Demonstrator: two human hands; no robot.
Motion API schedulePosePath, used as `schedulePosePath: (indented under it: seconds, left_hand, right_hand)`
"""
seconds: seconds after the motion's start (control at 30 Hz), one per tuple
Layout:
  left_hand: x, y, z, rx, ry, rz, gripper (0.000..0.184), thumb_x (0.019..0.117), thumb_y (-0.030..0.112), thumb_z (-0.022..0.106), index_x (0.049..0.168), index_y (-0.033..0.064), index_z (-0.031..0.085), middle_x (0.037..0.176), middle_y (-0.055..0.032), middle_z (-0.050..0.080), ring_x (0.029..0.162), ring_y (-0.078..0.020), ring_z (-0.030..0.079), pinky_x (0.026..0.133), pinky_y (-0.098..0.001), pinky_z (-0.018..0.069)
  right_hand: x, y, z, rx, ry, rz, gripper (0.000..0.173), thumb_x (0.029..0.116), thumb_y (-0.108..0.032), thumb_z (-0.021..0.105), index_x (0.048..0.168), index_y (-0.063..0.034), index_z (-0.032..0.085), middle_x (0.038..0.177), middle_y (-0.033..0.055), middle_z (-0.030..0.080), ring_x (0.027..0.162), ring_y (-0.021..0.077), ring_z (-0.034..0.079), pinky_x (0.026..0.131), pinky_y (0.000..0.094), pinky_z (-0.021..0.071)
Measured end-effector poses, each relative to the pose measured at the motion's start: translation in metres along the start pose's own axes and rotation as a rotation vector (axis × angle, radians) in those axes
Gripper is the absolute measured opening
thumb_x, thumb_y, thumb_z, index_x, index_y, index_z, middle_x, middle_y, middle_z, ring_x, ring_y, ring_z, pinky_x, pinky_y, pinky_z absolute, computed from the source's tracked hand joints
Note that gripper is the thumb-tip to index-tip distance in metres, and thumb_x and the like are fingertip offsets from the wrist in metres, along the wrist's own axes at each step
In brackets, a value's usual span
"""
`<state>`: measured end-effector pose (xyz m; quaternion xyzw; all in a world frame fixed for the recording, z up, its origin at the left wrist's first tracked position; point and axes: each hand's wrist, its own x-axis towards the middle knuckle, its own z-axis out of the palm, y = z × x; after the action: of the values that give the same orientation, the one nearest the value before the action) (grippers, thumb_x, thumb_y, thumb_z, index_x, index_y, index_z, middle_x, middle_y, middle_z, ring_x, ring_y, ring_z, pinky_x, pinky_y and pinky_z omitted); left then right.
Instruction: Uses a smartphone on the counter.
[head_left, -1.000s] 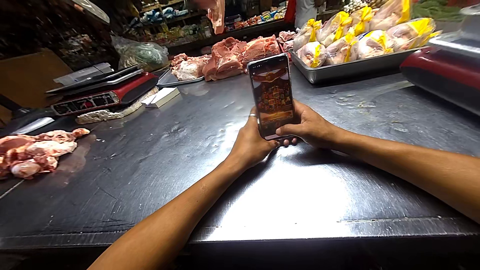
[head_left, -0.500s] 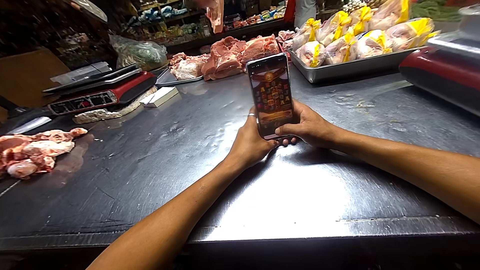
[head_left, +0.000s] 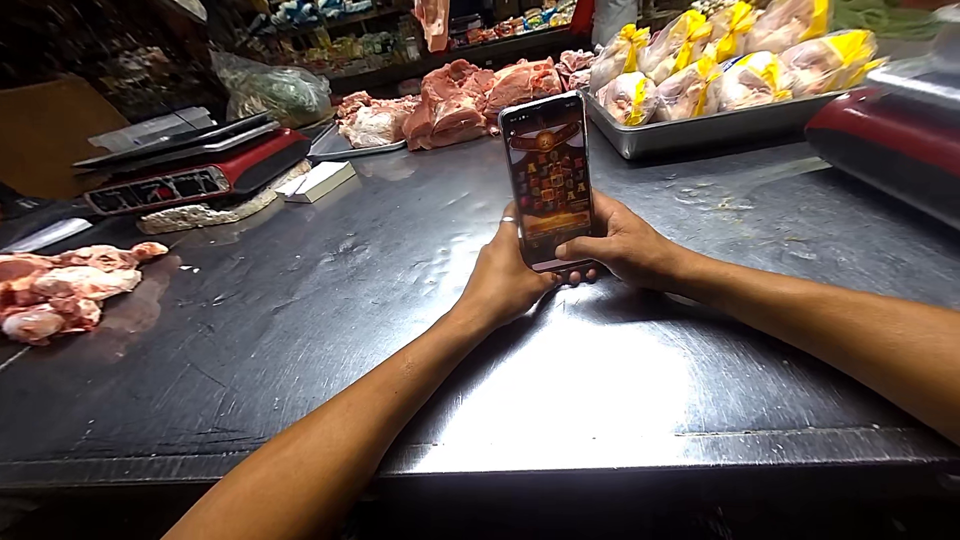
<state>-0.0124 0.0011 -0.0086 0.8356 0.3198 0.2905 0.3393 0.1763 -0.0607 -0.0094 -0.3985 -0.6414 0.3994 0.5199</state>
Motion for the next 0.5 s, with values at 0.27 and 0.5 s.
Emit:
schedulePosePath:
  seconds: [0.27, 0.5]
  left_hand:
    - [-0.0024, -0.0001, 0.0007, 0.013, 0.009, -0.005, 0.103, 0.0712, 0.01, 0.093, 0.153, 0.0167, 0.031, 0.105, -0.0058, 0.074, 0.096, -0.0162, 0.074, 0.086, -0.0426, 0.0617]
    - [-0.0028, -0.001, -0.0003, 0.018, 0.009, 0.003, 0.1, 0.0707, 0.009, 0.093, 0.15, 0.015, 0.034, 0.107, -0.0053, 0.074, 0.098, -0.0146, 0.073, 0.088, -0.0404, 0.0615]
  right_hand:
    - [-0.0048, -0.0047, 0.0038, -0.012, 0.043, 0.022, 0.036, 0.0988, -0.004, 0.06, 0.133, -0.011, 0.052, 0.102, 0.0063, 0.073, 0.072, 0.0127, 0.07, 0.051, 0.0227, 0.0555]
    - [0.0005, 0.0005, 0.0006, 0.051, 0.012, 0.003, 0.043, 0.0945, -0.005, 0.064, 0.134, -0.0094, 0.05, 0.105, 0.007, 0.072, 0.08, 0.014, 0.072, 0.059, 0.0257, 0.059]
